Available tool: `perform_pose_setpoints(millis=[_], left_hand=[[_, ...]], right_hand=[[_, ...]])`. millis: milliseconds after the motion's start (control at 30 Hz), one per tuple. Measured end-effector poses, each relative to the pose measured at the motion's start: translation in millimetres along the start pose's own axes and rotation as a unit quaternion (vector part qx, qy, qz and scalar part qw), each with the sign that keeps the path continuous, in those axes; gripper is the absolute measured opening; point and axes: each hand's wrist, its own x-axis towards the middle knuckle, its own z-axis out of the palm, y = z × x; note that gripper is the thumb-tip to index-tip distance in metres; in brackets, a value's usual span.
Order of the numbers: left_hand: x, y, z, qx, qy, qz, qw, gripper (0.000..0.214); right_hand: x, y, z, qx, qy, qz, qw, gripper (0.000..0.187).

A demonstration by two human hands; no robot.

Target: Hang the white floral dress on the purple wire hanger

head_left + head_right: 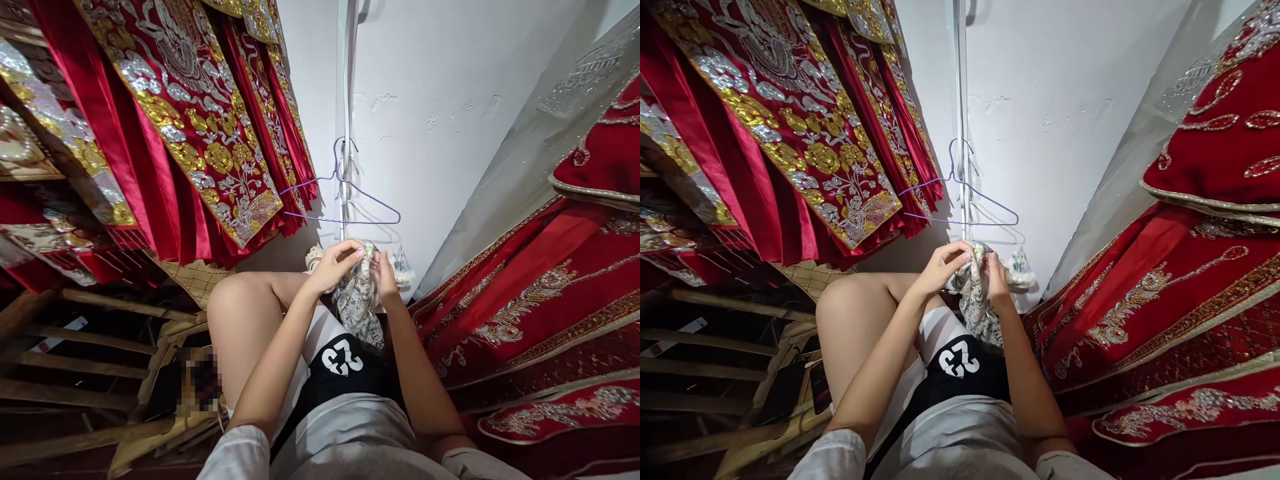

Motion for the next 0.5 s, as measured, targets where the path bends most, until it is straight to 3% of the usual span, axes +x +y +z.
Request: perform_pose_setpoints(millis=[67,133,200,267,333,400,500], left_hand=[[4.3,-3.6,-0.1,0.030,0.040,0.028,0.998,0.029],[6.6,-10.4,-2.3,0.063,0.080,0.041,0.994,0.031],[4.5,-18.0,-6.6,0.074,0.086,0.012,0.993,0.034],[-3.3,-23.8,-12.9,0.073,0.050,-0.051,0.995,0.037],[-15.6,-26.4,-21.2,0.089,-0.021,-0.112,0.990,0.042],[-29.1,-26.2,-32.3,0.156,-0.101,-0.148,0.971,0.044],[-43.3,-24.7,-57.3,0.338,-0.145,-0.184,0.912,0.038]], right_hand=[[-2.4,-13.2,8.8,0.060,-0.044,0.019,0.997,0.079],[-3.8,-25.5,14.1,0.077,-0.141,0.062,0.985,0.071],[-1.5,-36.7,13.3,0.045,-0.222,0.095,0.969,0.062],[6.7,-47.7,6.9,-0.007,-0.236,0.092,0.967,0.049],[21.6,-58.9,-2.6,-0.070,-0.171,0.036,0.982,0.029],[42.4,-69.5,-12.0,-0.133,-0.053,-0.080,0.986,0.017],[78.8,-78.2,-22.4,-0.182,0.104,-0.238,0.948,0.025]])
